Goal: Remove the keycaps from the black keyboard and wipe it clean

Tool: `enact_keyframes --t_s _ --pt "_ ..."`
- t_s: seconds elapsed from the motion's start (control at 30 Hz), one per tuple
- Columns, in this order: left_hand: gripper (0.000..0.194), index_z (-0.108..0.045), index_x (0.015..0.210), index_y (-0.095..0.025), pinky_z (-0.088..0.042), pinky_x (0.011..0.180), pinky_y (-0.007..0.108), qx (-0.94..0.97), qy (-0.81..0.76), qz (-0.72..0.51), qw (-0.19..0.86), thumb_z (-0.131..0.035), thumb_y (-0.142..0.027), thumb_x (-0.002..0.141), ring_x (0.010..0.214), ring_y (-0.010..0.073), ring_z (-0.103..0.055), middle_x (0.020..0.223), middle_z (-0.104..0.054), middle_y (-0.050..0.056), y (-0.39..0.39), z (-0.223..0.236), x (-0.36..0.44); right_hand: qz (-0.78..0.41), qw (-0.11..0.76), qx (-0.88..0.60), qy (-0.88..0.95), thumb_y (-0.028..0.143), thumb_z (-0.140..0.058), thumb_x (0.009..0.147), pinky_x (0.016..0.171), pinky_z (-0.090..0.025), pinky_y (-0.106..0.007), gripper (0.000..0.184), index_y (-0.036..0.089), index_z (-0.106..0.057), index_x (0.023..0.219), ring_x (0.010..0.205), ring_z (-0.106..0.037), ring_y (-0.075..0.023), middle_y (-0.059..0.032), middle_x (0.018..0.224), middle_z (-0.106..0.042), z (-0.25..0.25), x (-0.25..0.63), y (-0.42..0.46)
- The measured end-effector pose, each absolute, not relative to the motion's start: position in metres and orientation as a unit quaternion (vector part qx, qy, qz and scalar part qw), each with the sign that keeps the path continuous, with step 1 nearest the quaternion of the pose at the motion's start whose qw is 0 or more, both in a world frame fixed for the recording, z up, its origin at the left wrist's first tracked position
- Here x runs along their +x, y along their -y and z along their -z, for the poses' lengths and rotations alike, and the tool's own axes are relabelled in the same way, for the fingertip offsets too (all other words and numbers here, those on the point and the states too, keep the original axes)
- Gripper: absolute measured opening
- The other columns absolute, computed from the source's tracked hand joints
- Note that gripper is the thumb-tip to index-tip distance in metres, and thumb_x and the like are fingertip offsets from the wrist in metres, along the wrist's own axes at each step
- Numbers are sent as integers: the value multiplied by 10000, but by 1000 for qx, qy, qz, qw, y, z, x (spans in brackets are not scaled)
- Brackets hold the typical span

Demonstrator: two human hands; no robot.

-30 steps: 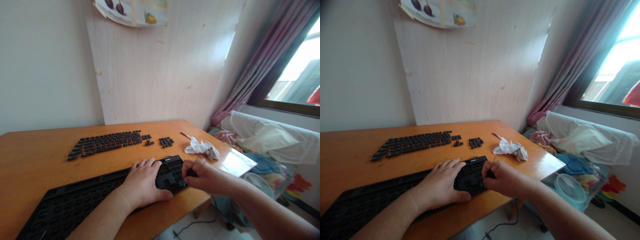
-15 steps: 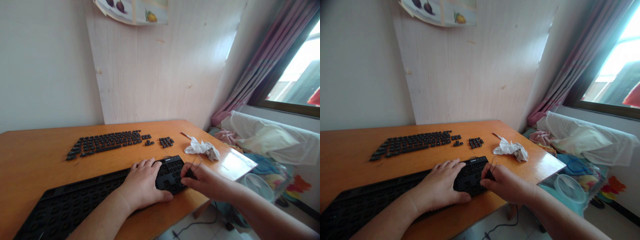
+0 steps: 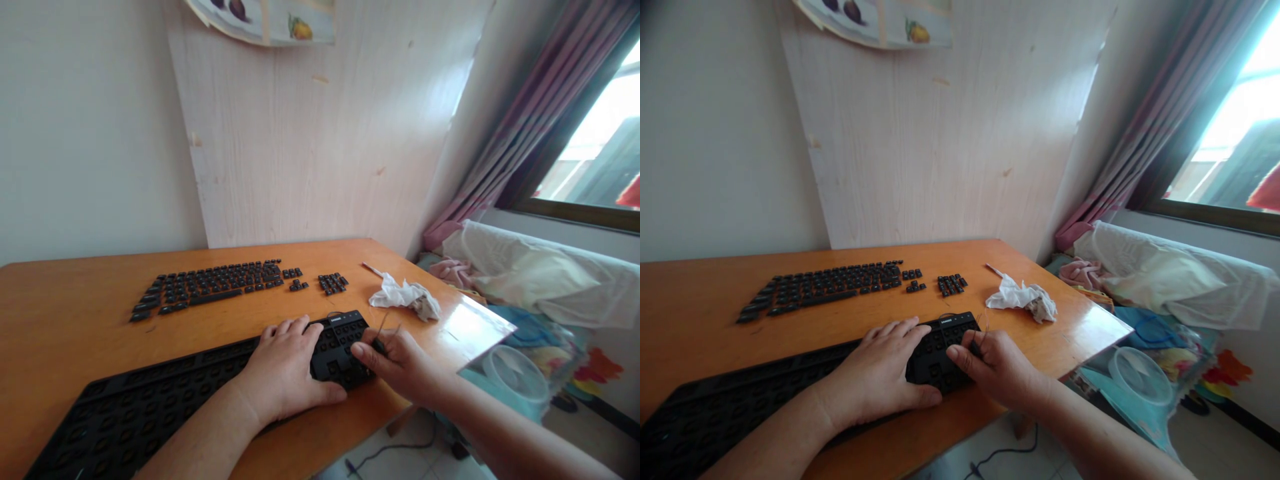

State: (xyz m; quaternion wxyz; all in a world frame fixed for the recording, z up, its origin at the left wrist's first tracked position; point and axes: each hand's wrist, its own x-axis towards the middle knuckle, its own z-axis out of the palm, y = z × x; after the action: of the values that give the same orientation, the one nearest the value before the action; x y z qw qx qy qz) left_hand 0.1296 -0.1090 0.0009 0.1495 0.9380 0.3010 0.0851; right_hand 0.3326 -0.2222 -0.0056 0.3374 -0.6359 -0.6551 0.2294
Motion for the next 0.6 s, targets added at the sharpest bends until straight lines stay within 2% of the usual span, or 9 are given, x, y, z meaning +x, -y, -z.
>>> enact_keyframes --t_s 0.13,0.33,0.6 --pt "985 -513 1351 -237 -298 1052 596 937 -302 -88 150 -589 -821 562 1302 416 -410 1452 -446 178 109 0 130 -196 408 -656 604 510 -460 939 473 -298 -231 405 186 -500 698 506 -389 -98 48 552 -427 22 332 219" --pt "988 -512 1352 -235 -299 1056 592 938 -301 -85 148 -590 -820 559 1308 416 -406 1455 -444 177 109 1 130 -138 454 -666 575 507 -473 931 492 -339 -228 409 192 -495 671 509 -415 -107 42 546 -429 33 328 220" --pt "1009 -498 1367 -241 -283 1067 592 938 -302 -77 149 -575 -836 556 1323 413 -392 1474 -422 182 109 0 130 -153 523 -691 474 597 -444 911 449 -325 -236 471 209 -481 646 458 -409 -119 40 494 -414 32 331 216"
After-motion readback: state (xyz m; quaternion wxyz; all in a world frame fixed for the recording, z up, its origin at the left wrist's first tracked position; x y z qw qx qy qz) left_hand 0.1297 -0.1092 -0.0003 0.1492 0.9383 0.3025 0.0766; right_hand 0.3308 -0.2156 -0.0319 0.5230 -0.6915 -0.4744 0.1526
